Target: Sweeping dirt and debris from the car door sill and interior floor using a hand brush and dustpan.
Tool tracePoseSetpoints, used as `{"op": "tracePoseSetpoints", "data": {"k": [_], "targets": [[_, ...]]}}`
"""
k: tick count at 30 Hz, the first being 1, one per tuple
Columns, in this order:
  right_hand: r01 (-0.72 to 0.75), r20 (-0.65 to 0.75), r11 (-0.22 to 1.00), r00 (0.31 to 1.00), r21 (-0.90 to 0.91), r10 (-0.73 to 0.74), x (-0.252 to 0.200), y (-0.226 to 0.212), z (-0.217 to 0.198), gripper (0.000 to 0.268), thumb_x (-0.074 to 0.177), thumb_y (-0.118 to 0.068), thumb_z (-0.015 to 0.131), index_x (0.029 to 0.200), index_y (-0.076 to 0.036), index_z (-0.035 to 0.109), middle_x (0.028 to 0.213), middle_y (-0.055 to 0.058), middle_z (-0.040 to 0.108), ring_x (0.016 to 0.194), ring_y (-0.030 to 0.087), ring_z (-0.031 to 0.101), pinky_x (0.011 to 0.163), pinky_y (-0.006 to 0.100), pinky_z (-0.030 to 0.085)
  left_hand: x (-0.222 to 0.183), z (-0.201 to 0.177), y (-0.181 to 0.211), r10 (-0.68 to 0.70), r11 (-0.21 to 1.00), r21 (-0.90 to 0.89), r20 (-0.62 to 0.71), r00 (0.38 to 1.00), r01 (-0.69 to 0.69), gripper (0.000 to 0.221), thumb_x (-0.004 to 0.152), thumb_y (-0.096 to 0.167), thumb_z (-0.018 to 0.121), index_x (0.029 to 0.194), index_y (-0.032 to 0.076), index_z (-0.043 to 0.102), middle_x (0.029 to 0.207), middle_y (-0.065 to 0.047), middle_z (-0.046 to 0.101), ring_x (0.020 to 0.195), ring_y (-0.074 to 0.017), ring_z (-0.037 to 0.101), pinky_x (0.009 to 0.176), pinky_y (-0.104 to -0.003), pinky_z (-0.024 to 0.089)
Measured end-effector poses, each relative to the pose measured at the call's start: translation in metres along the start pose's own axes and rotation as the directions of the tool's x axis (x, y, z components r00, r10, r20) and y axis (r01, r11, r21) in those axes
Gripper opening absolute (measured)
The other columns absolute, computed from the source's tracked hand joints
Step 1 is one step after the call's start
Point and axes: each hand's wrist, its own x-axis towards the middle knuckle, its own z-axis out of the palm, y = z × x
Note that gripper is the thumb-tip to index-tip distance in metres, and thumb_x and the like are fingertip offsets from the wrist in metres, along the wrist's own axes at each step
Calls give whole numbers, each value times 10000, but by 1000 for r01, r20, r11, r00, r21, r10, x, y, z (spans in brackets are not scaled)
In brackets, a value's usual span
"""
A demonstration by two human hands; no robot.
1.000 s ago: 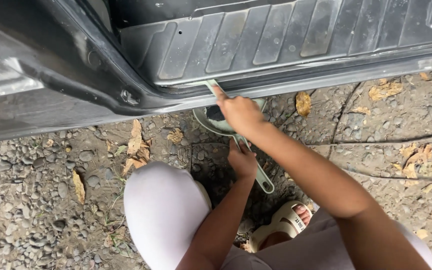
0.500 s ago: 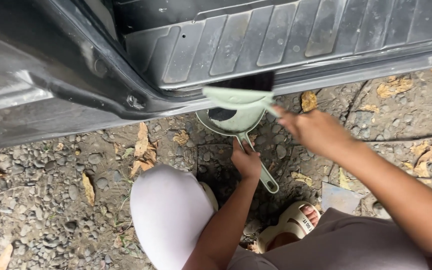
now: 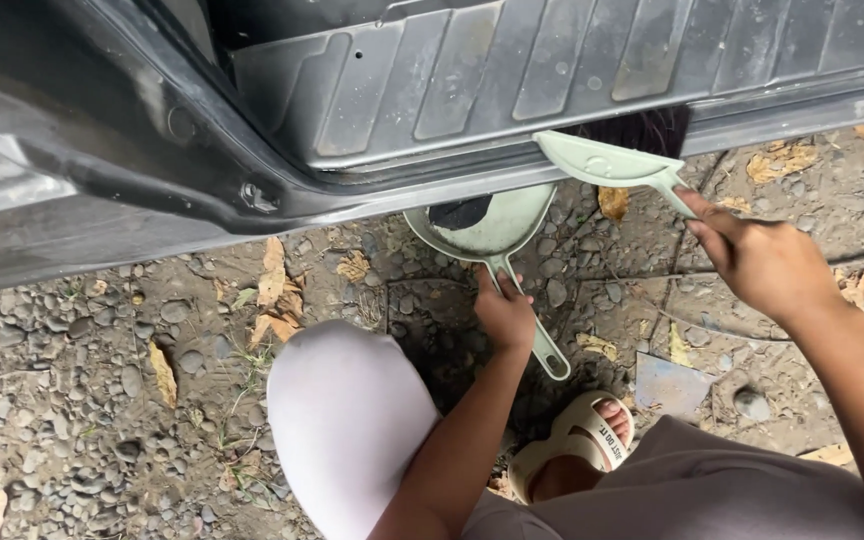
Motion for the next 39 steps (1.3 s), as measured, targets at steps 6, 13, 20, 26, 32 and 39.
{"op": "tracePoseSetpoints", "data": {"k": [6,13,20,26,32,39], "targets": [[-81,12,995,997,66,80,5,42,20,564,1096,-487,293,1658,-452,277,696,219,754,563,339,773,587,473,711,-5,12,-8,45,999,-5,-45,998,-45,220,1073,190,424,1150,42,567,893,-109,783,432,-226,658,488,-392,552],[-74,-166,996,983,44,80,28,123,83,567,1103,-509,336,1669,-477,353,838,242,814,679,400,809,715,484,672,-5,17,-13,62,998,-6,-79,995,-63,270,1068,199,427,1203,53,610,861,-94,778,411,-194,629,479,-352,549],[91,-667,990,732,-107,-139,54,200,166,479,1226,-360,523,1683,-286,648,900,38,774,451,164,609,451,280,541,-4,10,-5,5,999,-46,-81,997,-9,354,1062,171,438,1360,-1,523,877,-118,772,456,-199,625,464,-340,554],[182,-670,983,726,-31,-156,65,199,193,492,1206,-287,529,1681,-210,632,908,113,781,531,238,642,574,352,566,-4,5,-6,35,999,-21,-54,998,-37,330,1070,195,432,1310,8,558,887,-102,774,415,-180,606,480,-336,532],[66,-69,971,996,229,-51,27,41,67,535,1110,-417,289,1644,-397,277,617,98,622,392,178,515,311,278,476,-17,11,-4,68,998,7,24,997,-69,286,1068,181,429,1258,65,609,891,-96,770,447,-194,652,493,-349,552],[376,-404,909,870,178,-281,12,31,59,436,1077,-374,442,1471,-253,585,705,319,719,685,461,743,729,537,622,-8,13,-24,55,996,68,19,998,-56,449,1102,166,420,1490,-58,430,1009,-190,769,640,-213,746,580,-354,665]]}}
